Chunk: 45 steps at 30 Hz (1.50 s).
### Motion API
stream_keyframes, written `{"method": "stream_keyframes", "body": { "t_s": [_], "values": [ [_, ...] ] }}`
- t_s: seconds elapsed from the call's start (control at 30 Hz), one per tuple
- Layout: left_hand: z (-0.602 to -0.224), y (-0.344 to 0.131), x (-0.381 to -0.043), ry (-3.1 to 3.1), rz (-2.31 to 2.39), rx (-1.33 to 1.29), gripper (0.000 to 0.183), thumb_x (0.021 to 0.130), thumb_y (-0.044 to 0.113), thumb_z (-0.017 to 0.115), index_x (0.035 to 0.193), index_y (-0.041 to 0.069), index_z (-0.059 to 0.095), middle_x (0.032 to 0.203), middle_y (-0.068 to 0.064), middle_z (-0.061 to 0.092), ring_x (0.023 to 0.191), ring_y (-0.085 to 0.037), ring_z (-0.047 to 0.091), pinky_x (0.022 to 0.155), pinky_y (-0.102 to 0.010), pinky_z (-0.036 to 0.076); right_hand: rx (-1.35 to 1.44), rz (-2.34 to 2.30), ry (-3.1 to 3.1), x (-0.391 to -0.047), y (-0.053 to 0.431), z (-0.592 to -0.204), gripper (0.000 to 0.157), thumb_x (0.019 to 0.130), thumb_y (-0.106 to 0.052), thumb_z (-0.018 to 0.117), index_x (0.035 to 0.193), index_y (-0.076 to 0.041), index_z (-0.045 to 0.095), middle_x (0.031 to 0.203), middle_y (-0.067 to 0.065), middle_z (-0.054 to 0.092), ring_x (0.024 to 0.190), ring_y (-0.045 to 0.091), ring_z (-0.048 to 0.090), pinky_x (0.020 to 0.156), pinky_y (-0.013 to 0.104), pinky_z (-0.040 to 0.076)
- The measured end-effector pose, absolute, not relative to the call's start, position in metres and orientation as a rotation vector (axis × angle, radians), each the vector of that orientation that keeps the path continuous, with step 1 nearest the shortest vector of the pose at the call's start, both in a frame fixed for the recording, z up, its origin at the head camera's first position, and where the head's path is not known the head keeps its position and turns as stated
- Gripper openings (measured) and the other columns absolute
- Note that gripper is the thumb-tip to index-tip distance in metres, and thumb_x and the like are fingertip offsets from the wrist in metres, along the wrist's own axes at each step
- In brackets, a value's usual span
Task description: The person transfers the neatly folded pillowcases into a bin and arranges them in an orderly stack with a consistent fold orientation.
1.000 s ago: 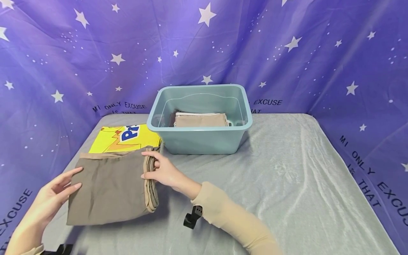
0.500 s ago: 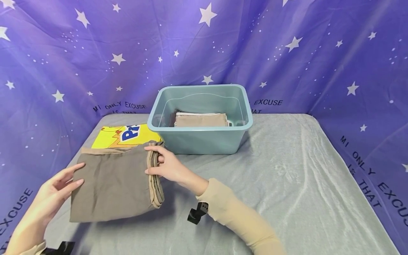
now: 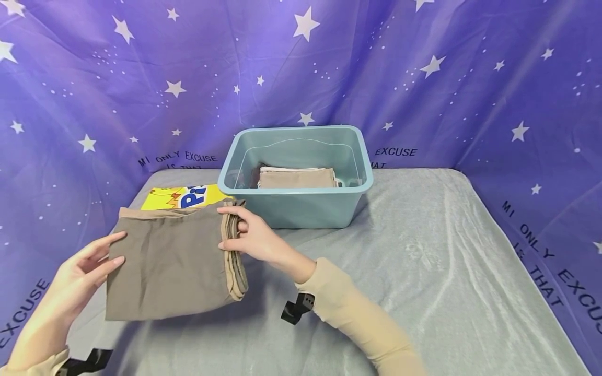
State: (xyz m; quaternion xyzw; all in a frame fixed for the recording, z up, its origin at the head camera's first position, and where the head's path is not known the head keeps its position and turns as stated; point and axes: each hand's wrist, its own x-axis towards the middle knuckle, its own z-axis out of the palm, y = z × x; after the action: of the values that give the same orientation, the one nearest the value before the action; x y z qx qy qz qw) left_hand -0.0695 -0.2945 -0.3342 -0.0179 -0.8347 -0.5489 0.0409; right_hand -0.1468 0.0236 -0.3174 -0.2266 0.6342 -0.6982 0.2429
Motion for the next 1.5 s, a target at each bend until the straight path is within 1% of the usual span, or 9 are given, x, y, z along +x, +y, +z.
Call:
{"method": "stream_keyframes", "body": {
  "t_s": [0.13, 0.33, 0.57, 0.8, 0.97, 1.03, 1.17, 1.3, 1.5],
  "values": [
    [-0.329, -0.291, -0.073, -2.531, -1.669, -0.093, 0.049, 0.086, 0.007, 0.056, 0.132, 0.015, 0.043, 0.128, 0.015, 0.04, 0.123, -0.007, 0.027, 0.08, -0.005, 0.033, -0.624, -1.924, 1.738, -0.147, 0.028, -0.313, 0.063, 0.077, 0.009, 0.059, 0.132, -0.013, 0.037, 0.11, 0.022, 0.056, 0.086, 0.017, 0.059, 0.074, 0.029, 0.048],
    [-0.32, -0.286, -0.078, -2.534, -1.65, -0.118, 0.049, 0.086, 0.007, 0.056, 0.132, 0.015, 0.043, 0.13, 0.012, 0.038, 0.123, -0.009, 0.027, 0.08, -0.005, 0.033, -0.649, -1.938, 1.723, -0.147, 0.035, -0.308, 0.063, 0.078, 0.007, 0.059, 0.133, -0.013, 0.035, 0.114, 0.022, 0.054, 0.093, 0.021, 0.059, 0.077, 0.033, 0.048],
    [-0.309, -0.279, -0.086, -2.52, -1.603, -0.199, 0.046, 0.086, 0.006, 0.055, 0.131, 0.013, 0.045, 0.128, 0.012, 0.04, 0.112, -0.001, 0.038, 0.081, -0.006, 0.033, -0.643, -1.962, 1.754, -0.15, 0.043, -0.298, 0.064, 0.078, 0.008, 0.06, 0.133, -0.013, 0.036, 0.114, 0.022, 0.054, 0.091, 0.022, 0.06, 0.074, 0.033, 0.049],
    [-0.298, -0.27, -0.094, -2.53, -1.606, -0.21, 0.046, 0.086, 0.009, 0.056, 0.13, 0.016, 0.045, 0.13, 0.008, 0.039, 0.118, -0.006, 0.032, 0.081, -0.006, 0.033, -0.636, -1.977, 1.794, -0.154, 0.052, -0.291, 0.064, 0.077, 0.008, 0.06, 0.133, -0.014, 0.037, 0.11, 0.022, 0.056, 0.09, 0.021, 0.061, 0.073, 0.034, 0.05],
    [-0.293, -0.26, -0.104, -2.461, -1.725, -0.262, 0.044, 0.086, 0.007, 0.057, 0.128, 0.012, 0.047, 0.131, 0.006, 0.039, 0.114, -0.006, 0.036, 0.081, -0.009, 0.037, -0.626, -1.986, 1.815, -0.158, 0.061, -0.285, 0.064, 0.078, 0.007, 0.06, 0.133, -0.015, 0.036, 0.107, 0.021, 0.057, 0.089, 0.021, 0.061, 0.073, 0.035, 0.05],
    [-0.291, -0.257, -0.109, -2.437, -1.774, -0.28, 0.044, 0.085, 0.006, 0.057, 0.128, 0.01, 0.048, 0.132, 0.004, 0.039, 0.116, -0.009, 0.037, 0.081, -0.01, 0.039, -0.618, -1.99, 1.826, -0.159, 0.064, -0.283, 0.064, 0.078, 0.007, 0.06, 0.133, -0.015, 0.036, 0.107, 0.02, 0.057, 0.089, 0.021, 0.06, 0.073, 0.035, 0.049],
    [-0.287, -0.251, -0.115, -2.459, -1.774, -0.296, 0.045, 0.085, 0.007, 0.057, 0.128, 0.013, 0.048, 0.135, 0.004, 0.036, 0.122, -0.015, 0.03, 0.082, -0.008, 0.037, -0.593, -1.996, 1.823, -0.163, 0.071, -0.281, 0.064, 0.078, 0.007, 0.059, 0.133, -0.016, 0.036, 0.11, 0.021, 0.056, 0.092, 0.022, 0.06, 0.076, 0.036, 0.049],
    [-0.285, -0.245, -0.123, -2.444, -1.795, -0.354, 0.045, 0.085, 0.006, 0.057, 0.128, 0.013, 0.048, 0.134, 0.002, 0.035, 0.118, -0.013, 0.036, 0.083, -0.009, 0.037, -0.577, -2.008, 1.819, -0.166, 0.078, -0.281, 0.064, 0.078, 0.007, 0.059, 0.133, -0.016, 0.036, 0.112, 0.021, 0.055, 0.093, 0.022, 0.059, 0.077, 0.036, 0.048],
    [-0.282, -0.232, -0.138, -2.407, -1.855, -0.423, 0.043, 0.084, 0.006, 0.058, 0.126, 0.013, 0.05, 0.123, 0.004, 0.046, 0.107, -0.008, 0.046, 0.08, -0.013, 0.041, -0.573, -2.014, 1.865, -0.171, 0.09, -0.278, 0.064, 0.079, 0.005, 0.059, 0.134, -0.015, 0.034, 0.112, 0.022, 0.055, 0.093, 0.02, 0.058, 0.077, 0.034, 0.048]
  ]
}}
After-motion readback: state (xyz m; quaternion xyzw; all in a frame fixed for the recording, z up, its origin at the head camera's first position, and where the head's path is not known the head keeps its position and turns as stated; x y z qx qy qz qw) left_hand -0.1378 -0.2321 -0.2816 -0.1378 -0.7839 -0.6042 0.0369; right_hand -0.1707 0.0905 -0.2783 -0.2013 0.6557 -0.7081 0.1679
